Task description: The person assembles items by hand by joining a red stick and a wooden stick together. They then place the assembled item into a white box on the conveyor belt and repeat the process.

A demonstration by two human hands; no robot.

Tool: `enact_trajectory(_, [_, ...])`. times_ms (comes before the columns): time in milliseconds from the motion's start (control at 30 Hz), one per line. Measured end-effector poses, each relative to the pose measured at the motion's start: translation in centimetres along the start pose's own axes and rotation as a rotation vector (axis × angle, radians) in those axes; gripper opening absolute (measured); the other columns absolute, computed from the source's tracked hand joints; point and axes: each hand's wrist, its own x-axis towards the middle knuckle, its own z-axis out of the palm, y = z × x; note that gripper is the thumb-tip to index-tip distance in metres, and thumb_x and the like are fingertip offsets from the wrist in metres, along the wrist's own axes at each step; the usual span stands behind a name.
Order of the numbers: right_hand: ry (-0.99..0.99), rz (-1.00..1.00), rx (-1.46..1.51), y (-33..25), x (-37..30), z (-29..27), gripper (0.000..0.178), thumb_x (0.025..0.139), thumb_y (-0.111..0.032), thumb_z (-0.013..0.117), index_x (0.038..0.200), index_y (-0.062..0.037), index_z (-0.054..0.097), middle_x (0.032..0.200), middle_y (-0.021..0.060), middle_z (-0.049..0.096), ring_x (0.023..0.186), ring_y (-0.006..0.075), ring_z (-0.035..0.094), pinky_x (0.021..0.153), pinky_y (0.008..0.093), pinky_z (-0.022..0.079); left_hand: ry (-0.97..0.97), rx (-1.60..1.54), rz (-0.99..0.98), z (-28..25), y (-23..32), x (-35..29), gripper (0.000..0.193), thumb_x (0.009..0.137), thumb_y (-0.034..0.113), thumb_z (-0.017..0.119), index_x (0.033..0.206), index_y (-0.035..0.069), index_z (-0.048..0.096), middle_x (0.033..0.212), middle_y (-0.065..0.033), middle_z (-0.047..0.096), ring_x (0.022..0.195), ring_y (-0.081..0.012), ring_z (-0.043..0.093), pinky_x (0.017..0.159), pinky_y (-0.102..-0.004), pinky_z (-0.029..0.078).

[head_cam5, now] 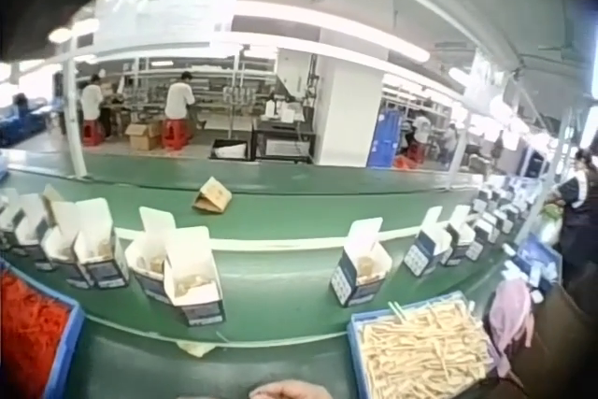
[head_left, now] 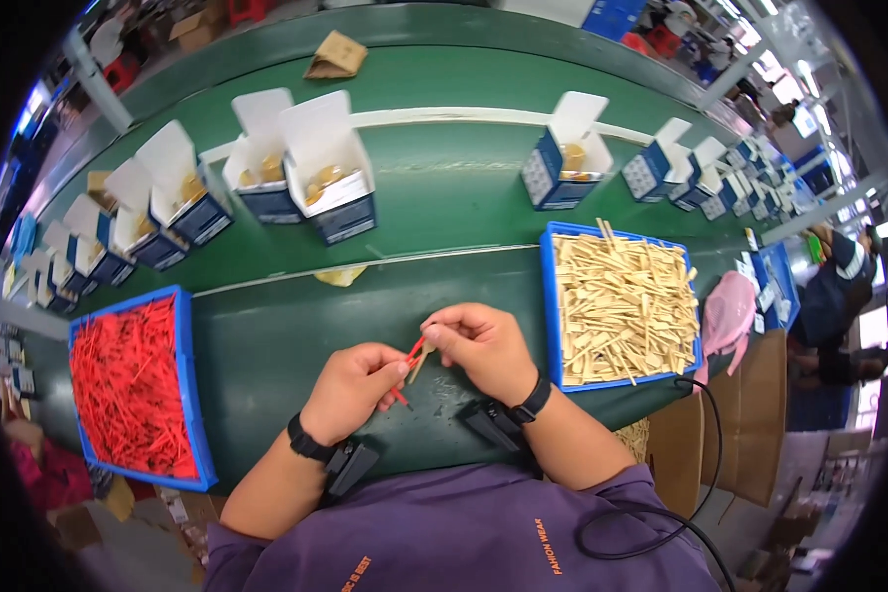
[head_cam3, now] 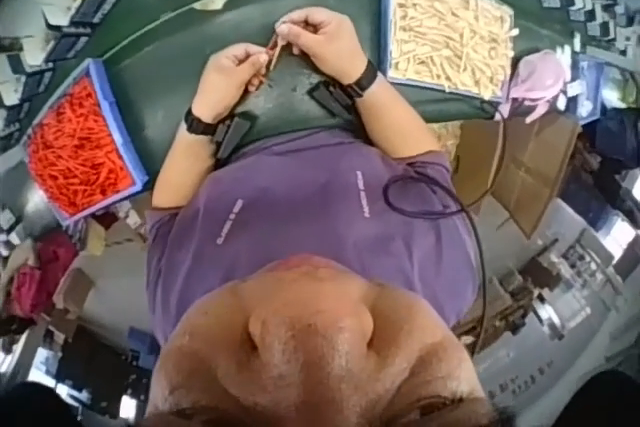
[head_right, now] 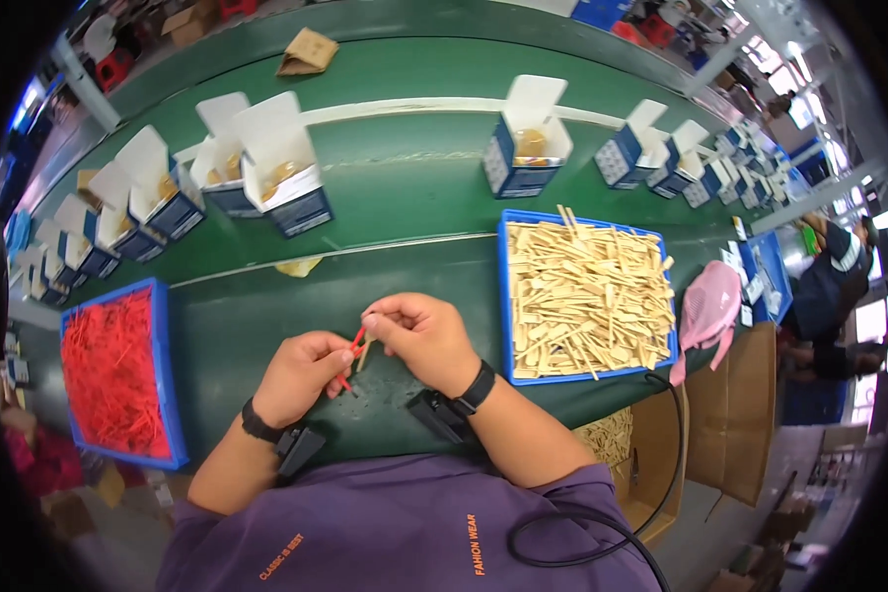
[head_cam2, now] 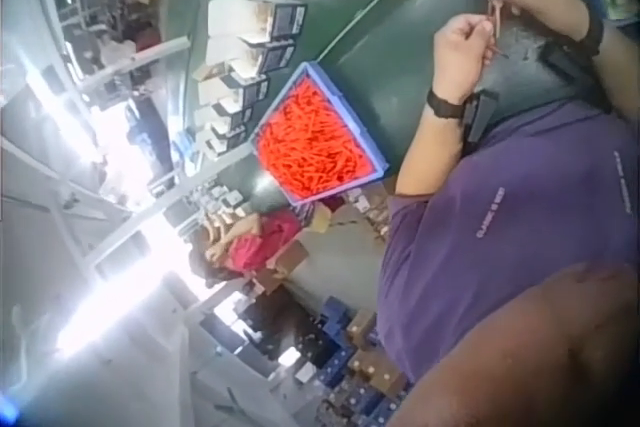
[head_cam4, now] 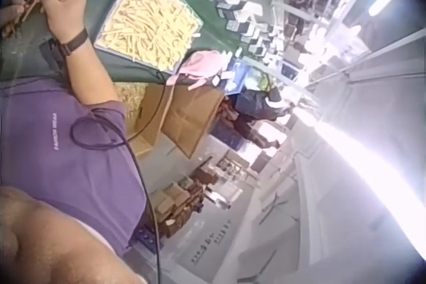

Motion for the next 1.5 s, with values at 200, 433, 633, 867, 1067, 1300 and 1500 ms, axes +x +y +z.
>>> enact_trajectory(200, [0.17,-0.246,-0.436,-6.8,-0.4,-2.3,0.012,0.095,-0.009,0.068,0.099,0.0018,0.07,0.082,0.0052,0.07,0.073,0.0095,0.067,0.067,0.024,0.053,0.019,0.008,0.008,-0.3,0.1,0.4,0.014,0.097,0.008,0.063,0.105,-0.002,0.068,0.08,-0.0025,0.066,0.063,-0.0074,0.059,0.06,-0.0212,0.05])
enact_trajectory(433, [0.849,-0.574,-0.917,-13.7,7.8,-13.4,0.018,0.094,-0.018,0.069,0.093,0.0002,0.072,0.081,0.0087,0.075,0.072,0.0153,0.07,0.067,0.0293,0.055,0.017,-0.086,0.037,-0.8,-0.7,1.1,0.014,0.097,0.006,0.062,0.107,-0.003,0.067,0.08,-0.0046,0.066,0.064,-0.0102,0.06,0.06,-0.0227,0.051])
enact_trajectory(633, [0.64,-0.518,-1.155,-11.9,13.9,-15.5,0.021,0.089,-0.025,0.069,0.091,-0.0041,0.073,0.083,0.0161,0.072,0.075,0.0317,0.07,0.069,0.0385,0.055,0.015,-0.201,0.079,-0.7,-1.3,1.4,0.015,0.097,0.006,0.063,0.107,-0.004,0.066,0.08,-0.0064,0.066,0.064,-0.0125,0.061,0.06,-0.0245,0.052])
enact_trajectory(867, [0.491,-0.415,-1.135,-11.6,13.0,-15.4,0.018,0.087,-0.022,0.065,0.081,-0.0051,0.069,0.08,0.0177,0.07,0.076,0.0378,0.068,0.071,0.0464,0.055,0.03,-0.143,0.088,-0.8,-0.7,1.7,0.013,0.097,0.006,0.063,0.105,-0.004,0.066,0.081,-0.0087,0.067,0.062,-0.0146,0.061,0.059,-0.0269,0.053])
enact_trajectory(1067, [0.541,-0.498,-1.186,-10.6,12.4,-16.3,0.017,0.087,-0.02,0.066,0.081,-0.0044,0.068,0.081,0.0189,0.069,0.077,0.0372,0.068,0.071,0.0442,0.055,0.029,-0.112,0.091,-0.2,0.4,2.0,0.013,0.098,0.007,0.061,0.104,-0.004,0.065,0.079,-0.009,0.065,0.06,-0.0157,0.061,0.057,-0.0277,0.053])
enact_trajectory(1300, [0.438,-0.574,-1.128,-11.6,13.6,-16.9,0.017,0.087,-0.018,0.06,0.08,-0.0038,0.066,0.078,0.0213,0.068,0.076,0.0417,0.067,0.072,0.0499,0.055,0.085,-0.096,0.132,0.1,0.4,2.4,0.013,0.098,0.009,0.06,0.104,-0.003,0.064,0.077,-0.0089,0.064,0.06,-0.016,0.06,0.056,-0.0278,0.052])
enact_trajectory(1500, [0.395,-0.618,-1.18,-10.6,14.0,-16.8,0.012,0.085,-0.017,0.065,0.082,-0.0056,0.068,0.077,0.0178,0.069,0.076,0.0376,0.068,0.071,0.0459,0.056,0.08,-0.122,0.144,0.3,0.3,2.3,0.014,0.099,0.01,0.061,0.105,-0.003,0.064,0.078,-0.0092,0.064,0.06,-0.0161,0.06,0.055,-0.028,0.052])
